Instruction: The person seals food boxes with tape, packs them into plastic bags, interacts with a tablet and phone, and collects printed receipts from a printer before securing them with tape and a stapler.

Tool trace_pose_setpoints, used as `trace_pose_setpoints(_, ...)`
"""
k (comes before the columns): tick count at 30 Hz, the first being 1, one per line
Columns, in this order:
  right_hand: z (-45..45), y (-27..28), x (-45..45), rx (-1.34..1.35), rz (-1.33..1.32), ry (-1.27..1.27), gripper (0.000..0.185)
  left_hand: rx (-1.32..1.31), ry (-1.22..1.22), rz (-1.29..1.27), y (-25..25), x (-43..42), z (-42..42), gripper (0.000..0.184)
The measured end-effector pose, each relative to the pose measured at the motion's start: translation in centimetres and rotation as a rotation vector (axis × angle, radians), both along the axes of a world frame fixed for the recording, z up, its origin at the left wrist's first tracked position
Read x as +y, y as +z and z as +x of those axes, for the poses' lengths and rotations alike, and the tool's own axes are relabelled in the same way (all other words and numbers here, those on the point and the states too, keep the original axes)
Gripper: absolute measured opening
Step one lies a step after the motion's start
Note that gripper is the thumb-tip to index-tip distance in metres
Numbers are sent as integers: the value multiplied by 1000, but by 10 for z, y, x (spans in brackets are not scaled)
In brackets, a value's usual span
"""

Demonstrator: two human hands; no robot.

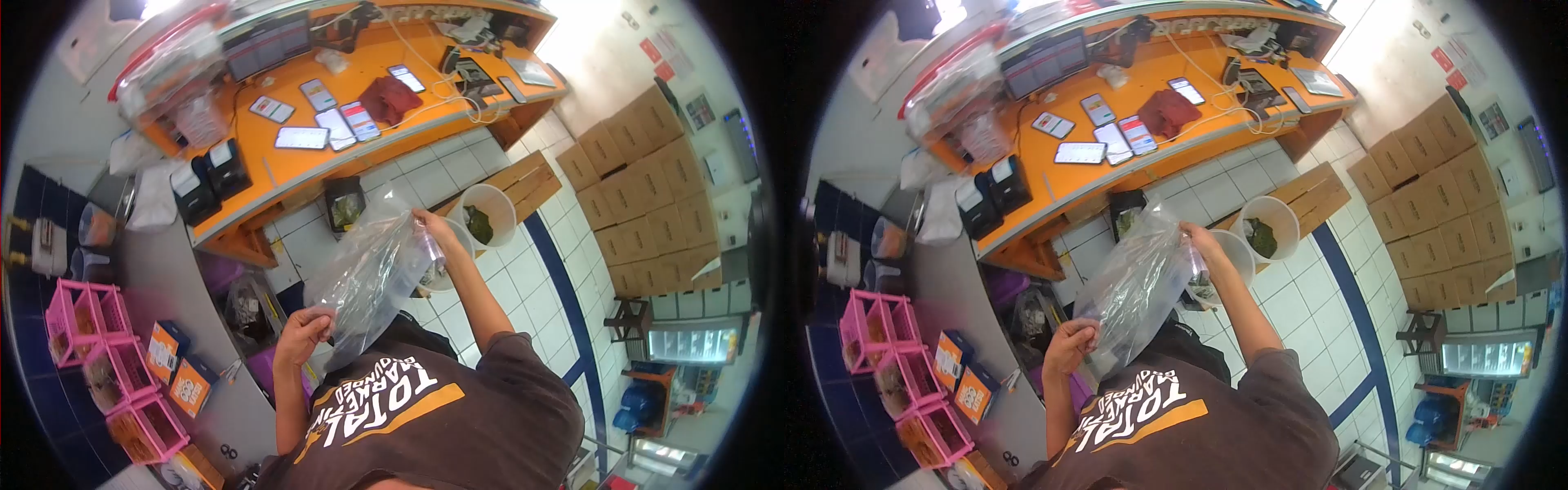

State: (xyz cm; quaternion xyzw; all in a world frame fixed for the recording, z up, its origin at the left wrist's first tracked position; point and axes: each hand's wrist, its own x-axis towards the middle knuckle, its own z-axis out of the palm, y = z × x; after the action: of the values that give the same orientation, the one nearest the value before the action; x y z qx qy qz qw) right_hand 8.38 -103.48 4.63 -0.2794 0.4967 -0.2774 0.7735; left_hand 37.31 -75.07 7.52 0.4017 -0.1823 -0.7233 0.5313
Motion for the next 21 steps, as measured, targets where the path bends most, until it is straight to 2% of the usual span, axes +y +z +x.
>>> trace_pose_setpoints(2,-32,-36,-15,36,-62,24,31,-23,-10,3,8,-17,-17,18)
trace_pose_setpoints(3,-43,-35,-16,29,-62,9,31,-36,-4,5,13,-27,-26,17)
trace_pose_setpoints(5,-56,-19,-10,680,-491,264,36,-103,20,-8,16,-49,-40,16)
trace_pose_setpoints(6,-53,-5,-1,1069,-798,310,38,-179,54,-67,14,-60,-47,15)
trace_pose_setpoints(8,-47,2,10,974,-1313,213,40,-336,144,-122,16,-80,-66,13)
trace_pose_setpoints(10,-25,30,33,464,-1089,321,46,-396,152,-132,16,-98,-85,15)
trace_pose_setpoints(12,-10,39,55,137,-913,445,45,-470,174,-133,12,-113,-103,25)
trace_pose_setpoints(13,-7,41,59,98,-917,479,48,-470,162,-138,9,-118,-113,25)
trace_pose_setpoints(15,-10,39,62,61,-927,502,51,-626,246,-76,3,-126,-127,26)
trace_pose_setpoints(16,-13,34,60,81,-903,505,52,-772,222,-142,0,-130,-130,22)
trace_pose_setpoints(19,-24,30,52,140,-912,509,54,-631,335,-116,10,-138,-149,12)
trace_pose_setpoints(20,-26,29,52,136,-927,508,54,-587,310,1,15,-138,-148,6)
trace_pose_setpoints(21,-27,29,51,129,-944,508,54,-589,308,1,16,-139,-146,6)
